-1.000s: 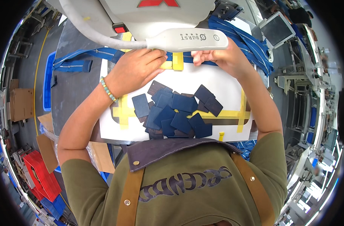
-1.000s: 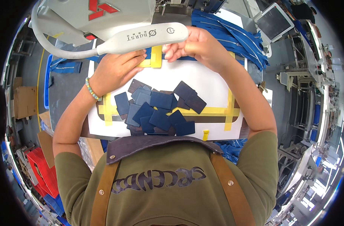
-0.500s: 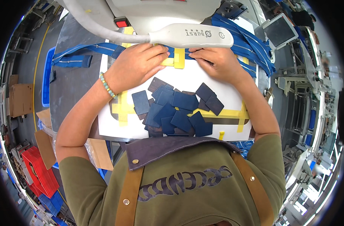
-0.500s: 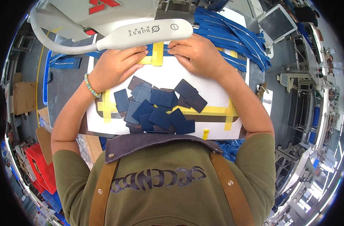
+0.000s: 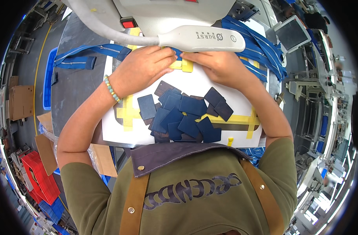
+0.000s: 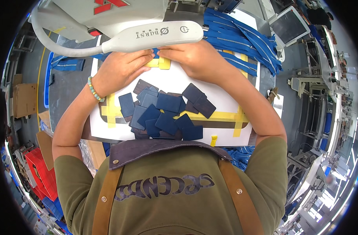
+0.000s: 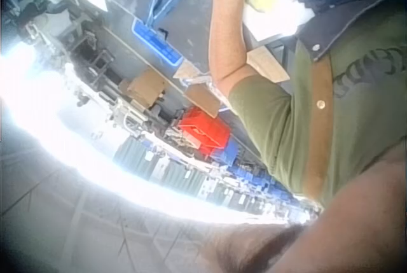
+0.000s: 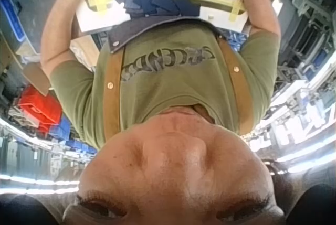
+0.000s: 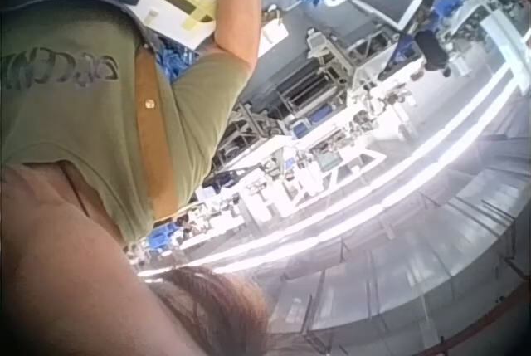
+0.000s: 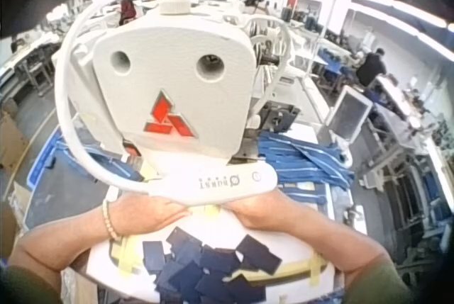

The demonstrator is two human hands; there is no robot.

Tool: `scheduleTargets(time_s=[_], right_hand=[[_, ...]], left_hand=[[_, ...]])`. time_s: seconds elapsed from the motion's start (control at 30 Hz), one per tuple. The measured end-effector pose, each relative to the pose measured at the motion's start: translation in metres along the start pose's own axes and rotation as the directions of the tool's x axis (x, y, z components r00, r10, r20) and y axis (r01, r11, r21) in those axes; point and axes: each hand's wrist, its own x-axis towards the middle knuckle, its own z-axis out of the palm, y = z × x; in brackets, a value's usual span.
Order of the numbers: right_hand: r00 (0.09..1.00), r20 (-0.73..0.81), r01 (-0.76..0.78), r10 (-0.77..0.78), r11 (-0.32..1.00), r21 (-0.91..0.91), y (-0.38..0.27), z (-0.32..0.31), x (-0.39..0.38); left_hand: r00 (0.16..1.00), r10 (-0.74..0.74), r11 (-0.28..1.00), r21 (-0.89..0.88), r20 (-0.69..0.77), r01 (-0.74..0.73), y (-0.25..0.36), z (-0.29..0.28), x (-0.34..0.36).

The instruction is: The recorder is using an industrial sewing machine to attach small blue leather patches to blue webbing strips.

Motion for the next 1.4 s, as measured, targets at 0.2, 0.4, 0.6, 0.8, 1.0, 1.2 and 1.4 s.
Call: scheduleTargets(time_s=[0.2, 0.4, 0.6, 0.8, 1.0, 1.2, 1.4], right_hand=[[0.999, 0.009, 0.051, -0.052, 0.998, 0.030, 0.005, 0.013, -0.003], [0.997, 0.037, 0.063, -0.063, 0.998, 0.014, 0.005, 0.015, -0.003], [0.997, 0.063, 0.043, -0.043, 0.999, -0.009, 0.006, 0.017, -0.004], [0.997, 0.069, 0.034, -0.033, 0.999, -0.017, 0.006, 0.017, -0.004], [0.994, -0.105, -0.036, 0.041, 0.998, 0.048, 0.005, 0.019, -0.012], [0.993, -0.118, 0.031, -0.031, 1.000, -0.001, 0.003, 0.017, -0.009], [0.996, -0.072, 0.047, -0.050, 0.998, -0.045, -0.002, 0.012, -0.006]], left_hand=[[0.998, 0.006, 1.000, -0.011, -0.065, -0.006, 0.003, -0.007, -0.004], [0.972, -0.228, 0.974, -0.012, -0.051, 0.227, 0.012, -0.014, -0.019], [0.945, -0.315, 0.924, -0.199, 0.091, 0.327, 0.019, -0.014, -0.024], [0.953, -0.270, 0.951, -0.115, 0.136, 0.286, 0.018, -0.009, -0.022], [0.974, -0.184, 0.979, -0.058, 0.131, 0.193, 0.006, -0.007, -0.019], [0.980, -0.155, 0.982, -0.089, 0.126, 0.167, 0.001, -0.007, -0.016], [0.987, -0.140, 0.989, -0.036, 0.082, 0.144, 0.005, -0.004, -0.014]])
